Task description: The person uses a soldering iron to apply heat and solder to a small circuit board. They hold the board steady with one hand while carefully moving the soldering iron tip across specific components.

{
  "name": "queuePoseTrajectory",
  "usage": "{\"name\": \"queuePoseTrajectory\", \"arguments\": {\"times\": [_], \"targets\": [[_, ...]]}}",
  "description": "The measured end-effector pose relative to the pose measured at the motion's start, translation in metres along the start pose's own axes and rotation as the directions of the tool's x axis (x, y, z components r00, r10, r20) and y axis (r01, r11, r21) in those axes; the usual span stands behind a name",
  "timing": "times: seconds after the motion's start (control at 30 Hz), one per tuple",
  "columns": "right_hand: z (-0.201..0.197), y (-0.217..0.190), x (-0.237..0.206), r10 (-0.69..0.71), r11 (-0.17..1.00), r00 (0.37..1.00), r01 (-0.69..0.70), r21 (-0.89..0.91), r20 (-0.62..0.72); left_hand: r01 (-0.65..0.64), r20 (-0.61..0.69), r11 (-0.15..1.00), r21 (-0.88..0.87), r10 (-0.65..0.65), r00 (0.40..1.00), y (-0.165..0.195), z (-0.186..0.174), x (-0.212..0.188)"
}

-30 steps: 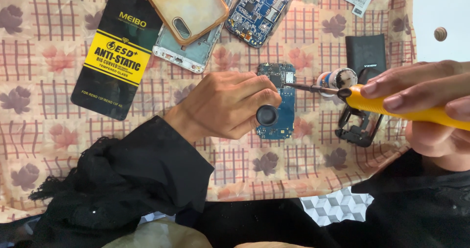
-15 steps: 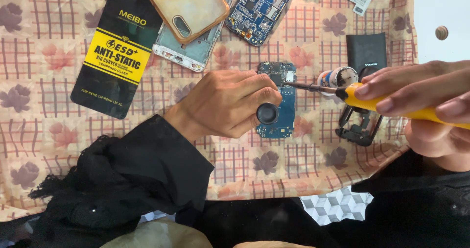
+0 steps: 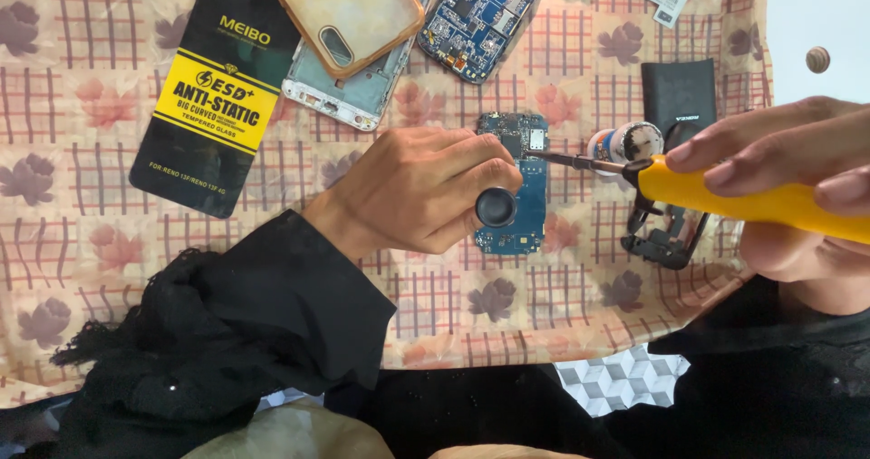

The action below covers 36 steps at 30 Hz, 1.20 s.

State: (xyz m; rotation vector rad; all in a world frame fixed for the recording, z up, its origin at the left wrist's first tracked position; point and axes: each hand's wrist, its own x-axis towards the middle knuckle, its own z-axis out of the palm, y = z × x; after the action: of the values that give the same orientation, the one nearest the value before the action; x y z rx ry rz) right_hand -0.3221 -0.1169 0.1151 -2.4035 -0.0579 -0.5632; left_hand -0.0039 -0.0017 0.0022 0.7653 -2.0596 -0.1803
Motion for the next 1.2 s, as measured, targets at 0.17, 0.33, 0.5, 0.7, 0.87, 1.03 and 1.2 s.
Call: {"name": "queuePoseTrajectory", "arguments": {"times": [0.17, 0.33, 0.5, 0.7, 0.87, 1.03, 1.2], "targets": [[0.005, 0.001, -0.002, 0.016, 1.000, 0.999, -0.015, 0.017, -0.042, 0.006, 0.004, 1.000, -0.002, -0.006, 1.000, 0.001, -0.001, 0.000], [0.008, 0.016, -0.021, -0.090, 0.996, 0.987, 0.088, -0.024, -0.129, 0.001, 0.003, 1.000, -0.009, -0.001, 1.000, 0.000, -0.001, 0.000], [0.003, 0.020, -0.038, 0.085, 0.983, 0.979, -0.113, -0.144, -0.187, -0.002, 0.007, 1.000, -0.011, 0.002, 1.000, 0.000, -0.001, -0.001], [0.005, 0.018, -0.030, -0.132, 0.988, 0.982, 0.118, -0.102, -0.137, 0.006, -0.002, 1.000, -0.005, -0.006, 1.000, 0.001, -0.001, 0.000], [0.009, 0.012, -0.023, -0.052, 0.996, 0.988, 0.040, -0.084, -0.142, 0.006, 0.000, 1.000, -0.008, -0.006, 1.000, 0.000, 0.000, 0.000], [0.006, 0.010, -0.024, 0.002, 0.999, 0.997, 0.001, 0.044, -0.079, -0.001, 0.003, 1.000, -0.009, 0.001, 1.000, 0.000, -0.001, 0.000], [0.010, 0.011, -0.024, -0.010, 1.000, 0.994, 0.009, -0.007, -0.112, 0.001, 0.005, 1.000, -0.006, -0.001, 1.000, 0.000, 0.000, 0.000]]}}
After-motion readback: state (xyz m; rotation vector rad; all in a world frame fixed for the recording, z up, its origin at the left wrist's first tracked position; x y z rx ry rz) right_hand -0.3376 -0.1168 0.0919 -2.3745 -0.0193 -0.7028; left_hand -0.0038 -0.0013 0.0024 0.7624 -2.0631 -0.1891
